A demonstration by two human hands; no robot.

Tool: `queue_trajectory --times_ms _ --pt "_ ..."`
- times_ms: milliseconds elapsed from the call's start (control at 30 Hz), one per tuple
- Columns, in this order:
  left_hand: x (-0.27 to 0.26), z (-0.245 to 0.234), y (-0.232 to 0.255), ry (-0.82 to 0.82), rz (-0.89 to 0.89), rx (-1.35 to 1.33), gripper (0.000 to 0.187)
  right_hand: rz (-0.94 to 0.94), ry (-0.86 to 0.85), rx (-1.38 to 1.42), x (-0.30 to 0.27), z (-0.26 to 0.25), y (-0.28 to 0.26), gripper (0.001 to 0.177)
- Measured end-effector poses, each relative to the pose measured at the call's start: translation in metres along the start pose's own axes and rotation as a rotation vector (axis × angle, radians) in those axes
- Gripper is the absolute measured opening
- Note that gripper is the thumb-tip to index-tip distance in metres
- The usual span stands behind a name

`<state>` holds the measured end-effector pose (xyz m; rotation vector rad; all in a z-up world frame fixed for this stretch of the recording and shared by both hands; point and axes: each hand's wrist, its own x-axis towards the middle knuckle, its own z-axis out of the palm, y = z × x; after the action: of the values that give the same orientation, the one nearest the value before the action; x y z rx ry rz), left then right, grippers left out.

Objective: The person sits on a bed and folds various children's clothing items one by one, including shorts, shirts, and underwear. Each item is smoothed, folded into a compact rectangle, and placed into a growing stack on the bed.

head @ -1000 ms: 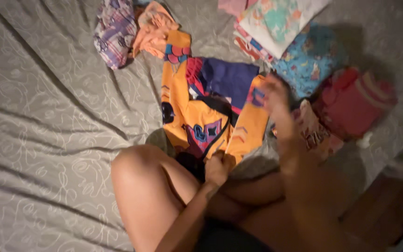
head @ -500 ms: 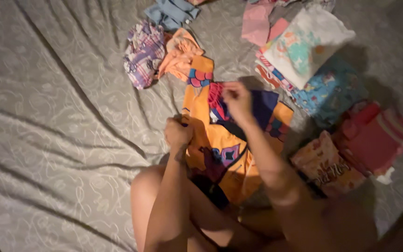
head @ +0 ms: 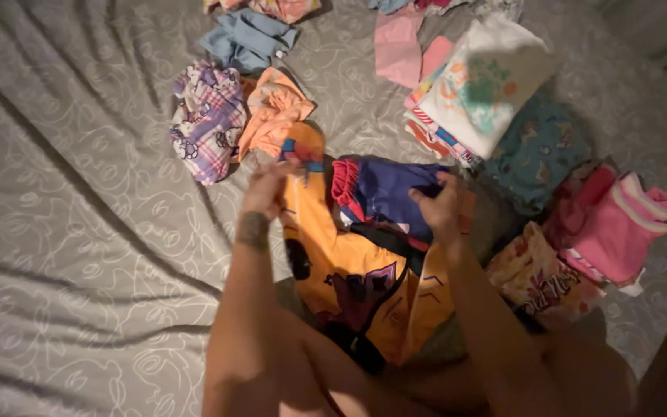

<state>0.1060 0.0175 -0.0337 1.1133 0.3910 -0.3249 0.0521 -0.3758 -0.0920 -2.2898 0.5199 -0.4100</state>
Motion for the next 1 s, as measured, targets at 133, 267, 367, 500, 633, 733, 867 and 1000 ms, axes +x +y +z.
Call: queue_trajectory --times_ms 133,267,367,500,633,733,867,1000 --pt "-0.027 -0.028 0.035 -0.010 0.187 -0.203 0.028 0.017 -0.001 -0.074 -0.001 -0.014 -0.020 0.092" --pt "-0.064 -0.027 0.041 0.413 0.584 -0.099 0.010 0.163 -0.094 -0.128 -0.007 -0.050 -0.074 0.089" --pt "-0.083 -0.025 0.031 0.494 0.652 -0.031 0.011 0.477 -0.307 -0.164 -0.007 -0.079 -0.112 0.073" --pt "-0.077 -0.031 0.017 0.382 0.619 -0.087 0.012 0.460 -0.404 -0.247 -0.003 -0.089 -0.122 0.068" --pt "-0.059 -0.046 -0.001 0.346 0.763 -0.033 0.014 0.238 -0.491 -0.202 0.010 -0.054 -0.084 0.069" --pt "-0.053 -0.053 -0.009 0.339 0.693 -0.159 0.016 0.256 -0.608 -0.361 0.019 -0.034 -0.051 0.073" --pt "-0.057 -0.056 -0.012 0.430 0.585 -0.102 0.014 -0.124 -0.074 -0.399 -0.009 -0.013 -0.030 0.102" --pt "-0.061 -0.055 -0.007 0.457 0.520 -0.047 0.015 -0.046 0.201 -0.027 -0.021 -0.009 -0.030 0.096"
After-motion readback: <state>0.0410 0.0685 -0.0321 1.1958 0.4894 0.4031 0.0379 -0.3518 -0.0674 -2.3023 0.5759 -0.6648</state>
